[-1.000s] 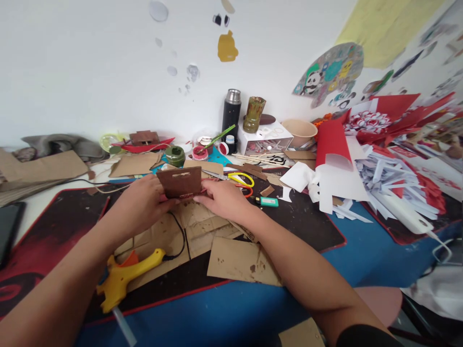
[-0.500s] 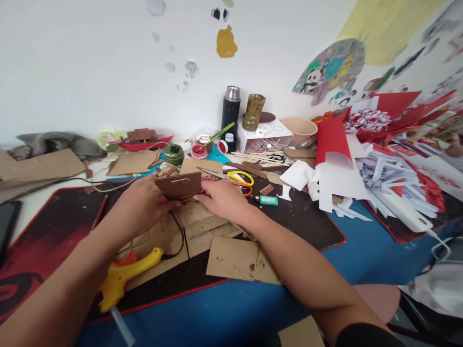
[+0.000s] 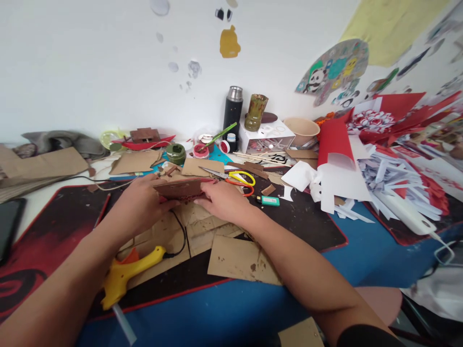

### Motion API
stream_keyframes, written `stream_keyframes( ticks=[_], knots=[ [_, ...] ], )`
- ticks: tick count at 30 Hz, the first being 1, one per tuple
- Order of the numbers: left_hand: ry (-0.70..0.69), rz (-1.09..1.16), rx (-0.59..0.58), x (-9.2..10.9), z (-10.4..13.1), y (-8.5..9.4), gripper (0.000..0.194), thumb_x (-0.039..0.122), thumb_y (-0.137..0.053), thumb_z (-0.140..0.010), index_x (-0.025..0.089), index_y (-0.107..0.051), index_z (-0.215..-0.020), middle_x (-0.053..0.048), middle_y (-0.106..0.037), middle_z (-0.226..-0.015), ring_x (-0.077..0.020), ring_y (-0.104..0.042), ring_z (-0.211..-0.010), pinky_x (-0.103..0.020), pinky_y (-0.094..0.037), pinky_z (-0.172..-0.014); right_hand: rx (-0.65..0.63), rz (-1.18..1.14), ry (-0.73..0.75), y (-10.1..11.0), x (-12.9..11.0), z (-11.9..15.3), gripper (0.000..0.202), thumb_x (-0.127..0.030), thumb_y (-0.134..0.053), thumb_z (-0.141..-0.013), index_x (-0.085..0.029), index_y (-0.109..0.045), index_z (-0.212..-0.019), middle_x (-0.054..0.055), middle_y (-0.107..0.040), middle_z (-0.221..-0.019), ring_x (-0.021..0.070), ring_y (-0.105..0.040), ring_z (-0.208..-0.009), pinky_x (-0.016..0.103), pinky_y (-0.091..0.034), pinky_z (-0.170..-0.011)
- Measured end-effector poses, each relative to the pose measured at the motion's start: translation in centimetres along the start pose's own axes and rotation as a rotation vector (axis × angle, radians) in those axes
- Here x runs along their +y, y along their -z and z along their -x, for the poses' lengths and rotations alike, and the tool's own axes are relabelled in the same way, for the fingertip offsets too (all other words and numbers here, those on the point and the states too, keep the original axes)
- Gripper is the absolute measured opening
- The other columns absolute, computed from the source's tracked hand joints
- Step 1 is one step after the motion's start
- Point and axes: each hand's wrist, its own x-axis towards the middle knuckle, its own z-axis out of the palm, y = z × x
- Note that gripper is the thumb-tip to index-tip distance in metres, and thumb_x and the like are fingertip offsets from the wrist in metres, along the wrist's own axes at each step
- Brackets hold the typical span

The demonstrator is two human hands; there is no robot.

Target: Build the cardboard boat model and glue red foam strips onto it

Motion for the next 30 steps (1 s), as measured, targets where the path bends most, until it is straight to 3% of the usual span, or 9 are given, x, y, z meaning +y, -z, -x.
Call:
stream_keyframes(
  ticks=[5, 8, 13, 18, 22, 30],
  knots=[
    [0.009, -0.005, -0.001, 0.1, -0.1, 0.0, 0.038, 0.036, -0.066, -0.092, 0.027, -0.088, -0.121, -0.009, -0.087, -0.120, -0.0346, -0.075, -0.110, -0.047, -0.060, -0.099, 0.018, -0.003, 0.001, 0.1, 0.0, 0.1, 0.022, -0.030, -0.067, -0.112, -0.021, -0.081, -0.127, 0.011, -0.085, -0.114, 0.0273, -0.076, -0.101, 0.034, -0.045, -0.081],
    [0.022, 0.027, -0.003, -0.1, -0.2, -0.1, 0.040, 0.041, -0.067, -0.091, 0.026, -0.087, -0.122, -0.009, -0.085, -0.130, -0.0355, -0.074, -0.120, -0.049, -0.058, -0.106, 0.033, -0.004, -0.015, 0.1, 0.1, -0.1, 0.021, -0.031, -0.067, -0.112, -0.021, -0.082, -0.122, 0.010, -0.084, -0.110, 0.0266, -0.075, -0.101, 0.034, -0.044, -0.081],
    [-0.018, 0.164, -0.005, 0.3, -0.2, 0.4, 0.039, 0.044, -0.064, -0.093, 0.029, -0.087, -0.120, -0.007, -0.088, -0.124, -0.0329, -0.077, -0.112, -0.048, -0.060, -0.102, 0.049, -0.031, -0.018, 0.1, 0.1, -0.1, 0.018, -0.033, -0.068, -0.112, -0.021, -0.082, -0.115, 0.008, -0.082, -0.099, 0.0237, -0.072, -0.092, 0.033, -0.038, -0.075],
    [-0.104, 0.160, 0.016, 1.0, -0.4, 0.9, 0.040, 0.045, -0.062, -0.098, 0.026, -0.085, -0.125, -0.009, -0.087, -0.128, -0.0336, -0.078, -0.115, -0.048, -0.059, -0.104, 0.051, -0.060, -0.037, 0.0, 0.1, -0.2, 0.018, -0.033, -0.070, -0.112, -0.019, -0.080, -0.107, 0.006, -0.079, -0.091, 0.0213, -0.067, -0.085, 0.032, -0.032, -0.071],
    [-0.144, 0.164, 0.002, 1.0, -0.5, 1.0, 0.037, 0.045, -0.062, -0.100, 0.026, -0.085, -0.122, -0.009, -0.088, -0.120, -0.0324, -0.079, -0.108, -0.045, -0.059, -0.100, 0.046, -0.077, -0.034, 0.0, 0.0, -0.1, 0.016, -0.034, -0.072, -0.110, -0.019, -0.078, -0.107, 0.005, -0.078, -0.090, 0.0209, -0.067, -0.084, 0.032, -0.033, -0.071],
    [-0.137, 0.172, 0.004, 0.8, -0.4, 0.6, 0.041, 0.042, -0.063, -0.099, 0.026, -0.083, -0.131, -0.009, -0.086, -0.133, -0.0324, -0.077, -0.120, -0.048, -0.057, -0.109, 0.039, -0.048, -0.046, 0.0, 0.1, -0.1, 0.018, -0.035, -0.071, -0.112, -0.019, -0.079, -0.108, 0.007, -0.079, -0.093, 0.0226, -0.069, -0.089, 0.032, -0.035, -0.073]
  ],
)
